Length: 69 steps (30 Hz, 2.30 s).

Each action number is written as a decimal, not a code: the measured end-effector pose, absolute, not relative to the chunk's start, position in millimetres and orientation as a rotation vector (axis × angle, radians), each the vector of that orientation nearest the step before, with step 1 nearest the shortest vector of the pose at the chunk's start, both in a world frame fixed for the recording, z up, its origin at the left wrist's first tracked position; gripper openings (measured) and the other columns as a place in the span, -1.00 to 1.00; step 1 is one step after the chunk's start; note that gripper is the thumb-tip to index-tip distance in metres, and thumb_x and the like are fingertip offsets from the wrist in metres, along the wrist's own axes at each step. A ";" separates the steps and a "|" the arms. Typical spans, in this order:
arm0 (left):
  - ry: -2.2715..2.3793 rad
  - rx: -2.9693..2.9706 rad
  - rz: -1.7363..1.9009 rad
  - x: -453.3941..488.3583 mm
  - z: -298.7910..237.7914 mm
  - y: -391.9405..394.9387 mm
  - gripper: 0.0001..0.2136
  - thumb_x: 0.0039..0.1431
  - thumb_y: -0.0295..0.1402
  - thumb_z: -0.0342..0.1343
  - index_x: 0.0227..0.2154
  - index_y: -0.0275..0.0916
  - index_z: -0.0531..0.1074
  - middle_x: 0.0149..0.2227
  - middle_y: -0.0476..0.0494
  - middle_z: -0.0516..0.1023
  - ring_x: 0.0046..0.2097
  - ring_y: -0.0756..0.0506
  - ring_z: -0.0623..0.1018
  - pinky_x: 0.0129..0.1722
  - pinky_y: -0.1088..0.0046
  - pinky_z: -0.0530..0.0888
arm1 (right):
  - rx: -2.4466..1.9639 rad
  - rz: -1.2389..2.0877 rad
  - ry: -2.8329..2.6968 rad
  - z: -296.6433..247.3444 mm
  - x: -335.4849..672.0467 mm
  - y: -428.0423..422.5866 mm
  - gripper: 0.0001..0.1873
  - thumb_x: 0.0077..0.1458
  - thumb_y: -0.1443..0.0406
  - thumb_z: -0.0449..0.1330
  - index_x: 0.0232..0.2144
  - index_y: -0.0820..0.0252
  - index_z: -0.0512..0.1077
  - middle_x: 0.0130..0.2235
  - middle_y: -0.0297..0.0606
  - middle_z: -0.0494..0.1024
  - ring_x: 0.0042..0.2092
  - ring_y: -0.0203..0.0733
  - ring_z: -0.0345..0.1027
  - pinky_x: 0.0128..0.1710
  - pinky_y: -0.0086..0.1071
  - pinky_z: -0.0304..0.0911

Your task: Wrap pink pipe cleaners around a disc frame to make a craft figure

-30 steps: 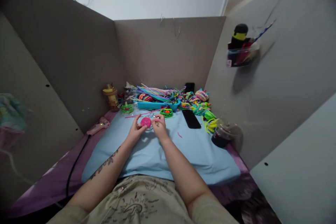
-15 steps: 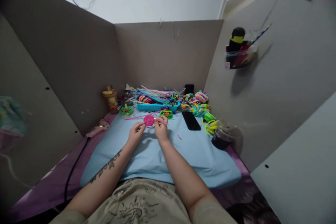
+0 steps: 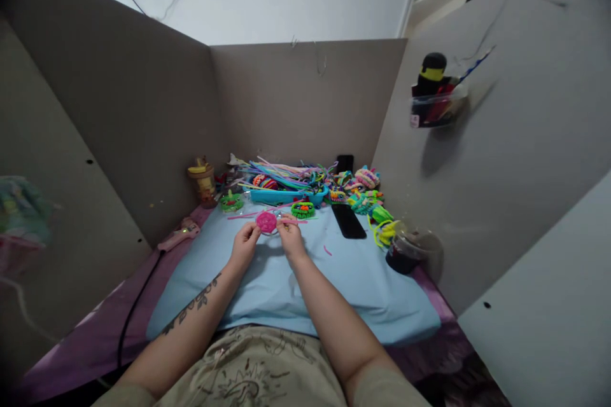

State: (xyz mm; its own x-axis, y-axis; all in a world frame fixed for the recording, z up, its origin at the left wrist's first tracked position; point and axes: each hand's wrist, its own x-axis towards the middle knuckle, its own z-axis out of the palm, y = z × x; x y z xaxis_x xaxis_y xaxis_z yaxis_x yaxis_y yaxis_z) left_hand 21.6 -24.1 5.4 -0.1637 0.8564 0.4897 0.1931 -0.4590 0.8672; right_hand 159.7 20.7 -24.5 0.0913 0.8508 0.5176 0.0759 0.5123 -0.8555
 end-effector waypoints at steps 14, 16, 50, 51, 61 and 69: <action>1.243 1.691 1.628 40.5 1.3 -43.2 -0.63 0.00 -0.34 0.21 -0.07 -0.10 0.44 -0.27 -0.10 0.58 -0.45 -0.03 0.47 -0.39 0.45 0.37 | -0.938 0.583 -1.282 -12.7 159.7 7.7 -0.73 0.10 0.12 0.09 -0.42 0.18 0.45 -0.11 -0.11 0.29 -0.07 -0.11 0.27 -0.16 -0.26 0.30; 1.243 1.664 1.649 38.9 2.2 -41.9 -0.67 0.02 -0.32 0.19 -0.09 -0.11 0.47 -0.23 -0.13 0.59 -0.43 -0.04 0.49 -0.38 0.45 0.39 | -0.916 0.608 -1.322 -11.8 159.5 6.2 -0.74 0.09 0.12 0.12 -0.43 0.17 0.46 -0.12 -0.12 0.30 -0.06 -0.10 0.27 -0.13 -0.24 0.29; 1.529 1.508 1.769 18.2 -1.1 -25.6 -0.69 0.00 -0.21 0.18 -0.22 -0.26 0.56 -0.30 -0.17 0.62 -0.46 0.00 0.42 -0.39 0.48 0.41 | -1.001 0.465 -1.405 -12.5 163.8 4.0 -0.64 0.03 0.14 0.17 -0.14 0.18 0.39 -0.09 -0.10 0.38 -0.15 -0.11 0.30 -0.21 -0.26 0.26; 1.564 1.490 1.782 16.9 -1.6 -24.9 -0.68 0.01 -0.20 0.17 -0.21 -0.27 0.55 -0.30 -0.18 0.62 -0.46 -0.01 0.43 -0.39 0.47 0.41 | -1.015 0.386 -1.398 -10.6 165.3 0.8 -0.62 0.05 0.15 0.16 -0.09 0.19 0.35 -0.07 -0.08 0.36 -0.12 -0.09 0.27 -0.18 -0.23 0.24; 1.705 1.672 1.762 15.1 -9.2 -21.9 -0.75 0.06 -0.25 0.15 -0.22 -0.22 0.56 -0.34 -0.15 0.61 -0.45 -0.04 0.44 -0.34 0.42 0.39 | -1.043 -0.085 -1.714 -1.0 157.2 -19.5 -0.85 0.13 0.30 0.15 -0.33 0.02 0.53 -0.27 -0.20 0.49 -0.16 -0.07 0.17 -0.11 -0.17 0.00; 1.580 1.954 1.684 20.9 -6.3 -28.6 -0.79 0.09 -0.31 0.15 -0.20 -0.16 0.55 -0.35 -0.13 0.60 -0.41 -0.04 0.44 -0.28 0.41 0.38 | -1.174 -0.165 -1.729 -5.9 156.6 -11.5 -0.91 0.07 0.28 0.23 -0.37 0.00 0.56 -0.11 -0.21 0.46 -0.05 -0.01 0.08 -0.07 -0.15 -0.04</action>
